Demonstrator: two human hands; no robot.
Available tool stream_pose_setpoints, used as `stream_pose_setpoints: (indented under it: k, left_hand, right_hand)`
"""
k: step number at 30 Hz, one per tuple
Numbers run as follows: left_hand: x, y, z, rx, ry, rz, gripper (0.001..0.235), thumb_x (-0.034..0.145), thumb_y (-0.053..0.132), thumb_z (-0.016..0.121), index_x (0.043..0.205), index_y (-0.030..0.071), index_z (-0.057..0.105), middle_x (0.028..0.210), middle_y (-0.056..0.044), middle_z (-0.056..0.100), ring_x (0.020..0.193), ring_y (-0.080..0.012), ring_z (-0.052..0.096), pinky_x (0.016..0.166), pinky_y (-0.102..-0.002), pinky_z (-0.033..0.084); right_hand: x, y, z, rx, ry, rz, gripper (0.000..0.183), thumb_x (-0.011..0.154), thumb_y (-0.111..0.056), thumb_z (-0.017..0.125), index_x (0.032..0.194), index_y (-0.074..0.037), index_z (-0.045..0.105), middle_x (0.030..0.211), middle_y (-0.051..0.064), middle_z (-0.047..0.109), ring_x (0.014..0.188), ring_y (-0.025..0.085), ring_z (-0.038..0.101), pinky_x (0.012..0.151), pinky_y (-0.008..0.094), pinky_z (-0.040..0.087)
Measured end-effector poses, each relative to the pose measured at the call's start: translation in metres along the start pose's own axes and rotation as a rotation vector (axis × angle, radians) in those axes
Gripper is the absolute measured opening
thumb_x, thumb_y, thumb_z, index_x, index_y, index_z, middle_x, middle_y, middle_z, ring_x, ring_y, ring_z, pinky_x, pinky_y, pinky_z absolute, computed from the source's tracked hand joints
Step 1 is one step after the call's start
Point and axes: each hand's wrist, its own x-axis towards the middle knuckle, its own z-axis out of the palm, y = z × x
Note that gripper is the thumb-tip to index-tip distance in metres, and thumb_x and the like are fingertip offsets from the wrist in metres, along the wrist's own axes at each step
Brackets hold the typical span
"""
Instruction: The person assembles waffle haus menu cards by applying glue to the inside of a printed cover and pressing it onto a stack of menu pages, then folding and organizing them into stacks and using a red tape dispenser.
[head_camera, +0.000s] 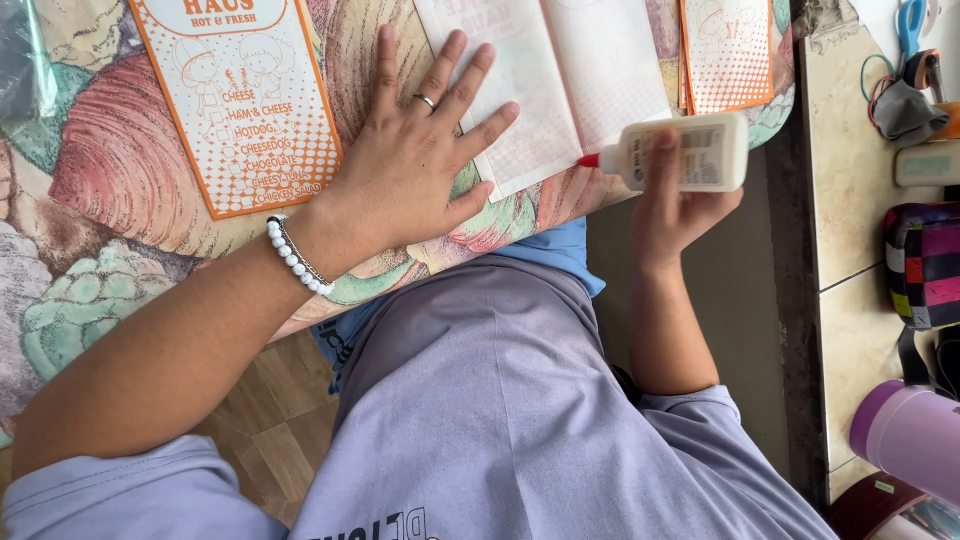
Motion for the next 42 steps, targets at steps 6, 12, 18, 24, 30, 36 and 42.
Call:
stream_pose_setpoints:
  k: [6,12,18,24,30,36,42]
  left_hand:
    - [0.003,-0.005,-0.002,0.163,-0.013,0.099,0.070,0.103,0.058,0.047,0.157,0.015,0.055,0.164,-0.023,0.047,0.150,-0.0434,0.042,0.118,-0.076,0.008]
    - [0.015,-0.012,-0.028,0.165,0.129,0.199,0.038,0.108,0.040,0.060,0.132,0.012,0.071,0.131,-0.016,0.064,0.114,-0.0335,0.062,0.112,-0.052,0.036]
    - [0.018,0.001,-0.032,0.178,-0.284,0.063,0.050,0.105,0.032,0.045,0.154,0.020,0.046,0.164,-0.016,0.036,0.149,-0.0358,0.033,0.121,-0.059,0.021]
    - [-0.006,0.050,-0.016,0.336,-0.083,0.008,0.045,0.094,-0.003,0.052,0.132,0.015,0.069,0.099,-0.011,0.066,0.088,-0.0301,0.063,0.103,-0.049,0.043]
    - [-0.004,0.043,0.007,0.340,0.112,-0.128,0.034,0.095,0.021,0.067,0.129,0.017,0.074,0.098,-0.016,0.059,0.088,-0.0294,0.059,0.087,-0.048,0.044]
    - [0.020,0.024,-0.005,0.355,0.045,-0.279,0.040,0.101,0.032,0.065,0.137,0.016,0.065,0.112,-0.014,0.060,0.103,-0.0327,0.057,0.085,-0.047,0.043]
    - [-0.009,0.000,-0.020,0.089,0.059,-0.100,0.045,0.090,0.034,0.080,0.128,0.011,0.073,0.127,-0.013,0.063,0.121,-0.0344,0.056,0.098,-0.048,0.046]
  right_hand:
    - [0.020,0.018,-0.022,0.231,0.213,0.224,0.034,0.093,-0.021,0.082,0.109,-0.004,0.058,0.095,0.011,0.066,0.084,0.023,0.069,0.069,0.041,0.063]
    - [0.041,0.015,-0.040,0.381,0.222,0.424,0.032,0.088,-0.030,0.080,0.096,-0.005,0.061,0.079,0.004,0.058,0.069,0.018,0.062,0.052,0.036,0.053]
    - [0.039,0.025,-0.050,0.453,0.136,0.502,0.041,0.091,-0.032,0.077,0.115,-0.002,0.064,0.093,0.008,0.068,0.076,0.019,0.067,0.047,0.040,0.057]
    - [0.033,0.026,-0.050,0.447,0.101,0.576,0.043,0.090,-0.034,0.076,0.119,-0.004,0.062,0.092,0.006,0.066,0.068,0.020,0.065,0.040,0.037,0.050]
    - [0.023,0.068,-0.042,0.521,0.079,0.380,0.033,0.098,-0.021,0.077,0.108,0.002,0.054,0.088,0.020,0.071,0.068,0.033,0.077,0.051,0.042,0.068]
    - [0.007,0.006,-0.008,0.447,0.024,0.245,0.051,0.087,-0.024,0.089,0.119,-0.001,0.056,0.101,0.009,0.062,0.093,0.021,0.064,0.076,0.041,0.059]
    - [-0.015,-0.045,0.033,0.214,-0.210,0.321,0.025,0.089,-0.021,0.084,0.091,-0.003,0.066,0.082,0.005,0.067,0.076,0.014,0.065,0.065,0.028,0.058]
